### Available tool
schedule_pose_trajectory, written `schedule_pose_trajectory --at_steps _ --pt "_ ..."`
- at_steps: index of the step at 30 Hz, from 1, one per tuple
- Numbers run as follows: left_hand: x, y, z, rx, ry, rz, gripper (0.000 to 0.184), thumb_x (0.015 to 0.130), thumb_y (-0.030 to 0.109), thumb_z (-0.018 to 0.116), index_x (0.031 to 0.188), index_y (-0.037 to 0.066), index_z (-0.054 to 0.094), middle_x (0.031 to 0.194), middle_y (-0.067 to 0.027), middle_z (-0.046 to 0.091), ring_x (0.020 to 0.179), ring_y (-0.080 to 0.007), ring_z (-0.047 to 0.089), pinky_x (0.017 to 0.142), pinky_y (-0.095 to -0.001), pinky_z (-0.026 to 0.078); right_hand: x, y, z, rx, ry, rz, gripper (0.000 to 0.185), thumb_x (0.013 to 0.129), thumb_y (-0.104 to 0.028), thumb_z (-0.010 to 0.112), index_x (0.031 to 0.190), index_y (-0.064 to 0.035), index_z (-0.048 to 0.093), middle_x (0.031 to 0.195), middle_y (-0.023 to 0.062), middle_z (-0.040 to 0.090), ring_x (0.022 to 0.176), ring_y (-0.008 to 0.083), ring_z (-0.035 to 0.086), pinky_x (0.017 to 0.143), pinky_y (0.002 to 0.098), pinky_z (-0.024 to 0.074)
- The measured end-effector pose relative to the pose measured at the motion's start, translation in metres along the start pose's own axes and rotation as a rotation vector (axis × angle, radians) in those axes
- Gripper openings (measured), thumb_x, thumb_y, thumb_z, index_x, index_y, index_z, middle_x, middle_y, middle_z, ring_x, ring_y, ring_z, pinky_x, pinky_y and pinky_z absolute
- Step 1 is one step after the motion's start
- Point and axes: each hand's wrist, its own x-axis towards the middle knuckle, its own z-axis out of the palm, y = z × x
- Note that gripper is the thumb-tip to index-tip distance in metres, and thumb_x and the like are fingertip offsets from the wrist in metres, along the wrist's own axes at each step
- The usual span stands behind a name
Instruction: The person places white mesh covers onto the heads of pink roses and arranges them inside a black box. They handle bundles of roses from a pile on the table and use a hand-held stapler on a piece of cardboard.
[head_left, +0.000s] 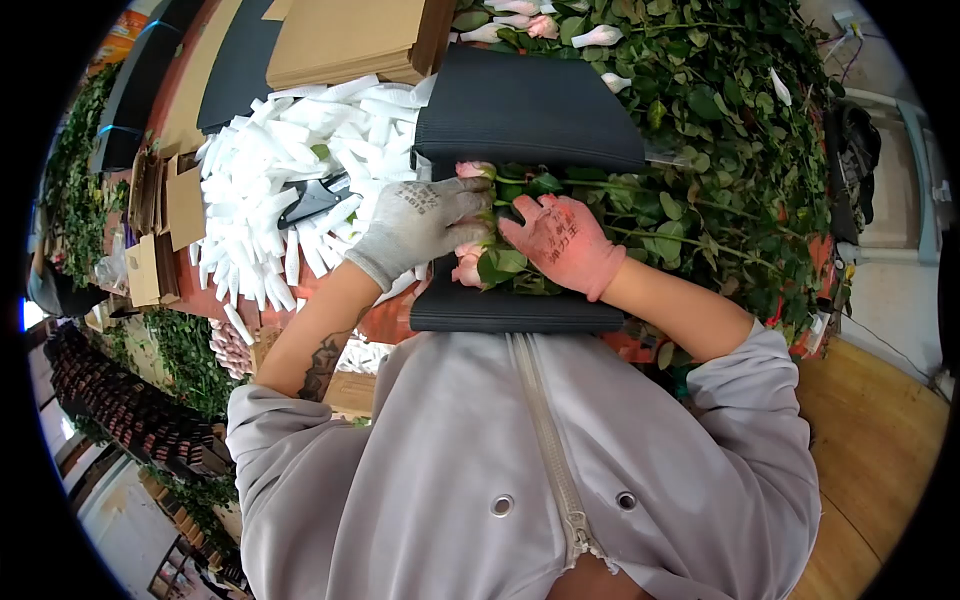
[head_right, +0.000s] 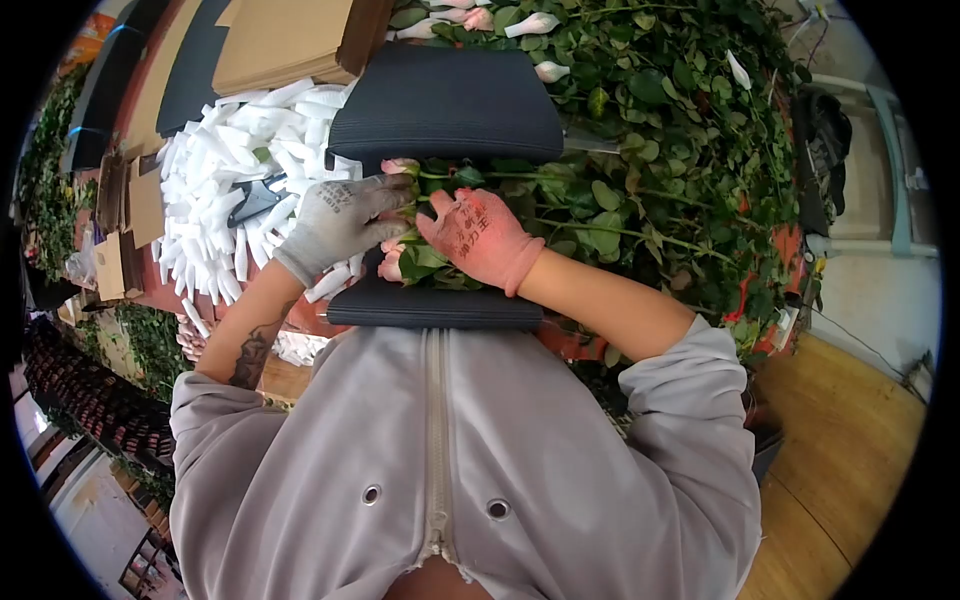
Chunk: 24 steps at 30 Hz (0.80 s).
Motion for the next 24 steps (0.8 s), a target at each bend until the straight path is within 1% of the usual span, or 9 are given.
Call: schedule_pose_trajectory --at_steps 3,5,7,9,13,15,19,22,24 --pt "0.000 0.003 0.007 0.007 0.021 -0.035 0.032 0.081 0.035 0.057 0.107 0.017 0.062 0.115 0.0005 0.059 0.087 -0.0202 0.063 0.069 -0.0352 0.049 -0.007 -0.006 -0.011 0.026 0.093 -0.046 0.028 0.080 -0.032 0.055 0.098 -0.0100 0.054 0.095 0.0043 0.056 0.084 0.0206 0.057 0.074 0.0363 0.0435" --pt "-0.001 0.004 0.012 0.003 0.023 -0.057 0.033 0.080 0.035 0.057 0.106 0.017 0.062 0.114 0.0000 0.059 0.088 -0.0201 0.063 0.070 -0.0354 0.049 -0.006 -0.008 -0.002 0.099 0.168 0.022 0.022 0.076 -0.027 0.056 0.090 -0.0097 0.056 0.084 0.0071 0.058 0.077 0.0222 0.061 0.064 0.0350 0.0450" --pt "-0.001 0.004 0.012 -0.030 0.043 -0.058 0.032 0.080 0.033 0.057 0.107 0.016 0.061 0.116 -0.0004 0.058 0.089 -0.0202 0.062 0.070 -0.0352 0.049 -0.002 -0.006 0.005 0.077 -0.104 0.062 0.021 0.077 -0.029 0.055 0.085 -0.0095 0.058 0.082 0.0072 0.060 0.076 0.0235 0.061 0.062 0.0372 0.0452" --pt "-0.002 0.005 0.008 -0.042 0.031 -0.077 0.034 0.079 0.033 0.058 0.108 0.016 0.061 0.116 -0.0007 0.057 0.090 -0.0207 0.062 0.071 -0.0354 0.049 0.003 -0.009 0.003 0.099 -0.173 0.057 0.019 0.076 -0.027 0.055 0.079 -0.0092 0.059 0.078 0.0069 0.062 0.073 0.0244 0.061 0.060 0.0378 0.0453" --pt "-0.006 0.014 0.001 -0.100 0.020 -0.109 0.040 0.077 0.033 0.060 0.113 0.015 0.059 0.118 -0.0022 0.056 0.092 -0.0228 0.061 0.074 -0.0367 0.048 -0.002 -0.010 0.007 0.099 0.044 -0.030 0.015 0.072 -0.024 0.055 0.075 -0.0092 0.058 0.074 0.0061 0.061 0.071 0.0241 0.061 0.059 0.0374 0.0454" --pt "-0.005 0.017 -0.006 -0.092 -0.004 -0.118 0.042 0.077 0.032 0.060 0.115 0.014 0.057 0.119 -0.0028 0.056 0.093 -0.0234 0.061 0.075 -0.0370 0.048 0.001 -0.013 -0.014 0.096 -0.137 0.038 0.020 0.076 -0.029 0.057 0.082 -0.0096 0.059 0.081 0.0074 0.061 0.079 0.0241 0.061 0.067 0.0345 0.0461" --pt "-0.004 0.017 -0.007 -0.127 -0.126 -0.207 0.053 0.073 0.030 0.065 0.123 0.017 0.054 0.125 -0.0021 0.052 0.095 -0.0235 0.060 0.078 -0.0363 0.048 -0.005 -0.012 -0.012 0.159 -0.156 0.021 0.023 0.077 -0.032 0.057 0.083 -0.0093 0.059 0.082 0.0088 0.061 0.081 0.0252 0.061 0.068 0.0366 0.0466" --pt "-0.006 0.013 0.001 -0.093 -0.028 -0.133 0.044 0.078 0.029 0.059 0.120 0.015 0.054 0.120 -0.0039 0.055 0.093 -0.0244 0.061 0.076 -0.0374 0.048 0.006 -0.010 -0.012 0.286 -0.318 0.011 0.028 0.077 -0.036 0.057 0.083 -0.0086 0.060 0.083 0.0103 0.061 0.082 0.0272 0.061 0.071 0.0384 0.0476" --pt "-0.007 0.013 0.000 -0.082 -0.044 -0.134 0.048 0.077 0.030 0.061 0.122 0.016 0.053 0.122 -0.0033 0.054 0.094 -0.0240 0.061 0.077 -0.0365 0.048 0.011 -0.014 -0.010 0.376 -0.345 0.161 0.031 0.076 -0.035 0.057 0.084 -0.0056 0.061 0.085 0.0130 0.062 0.085 0.0295 0.061 0.076 0.0397 0.0480"
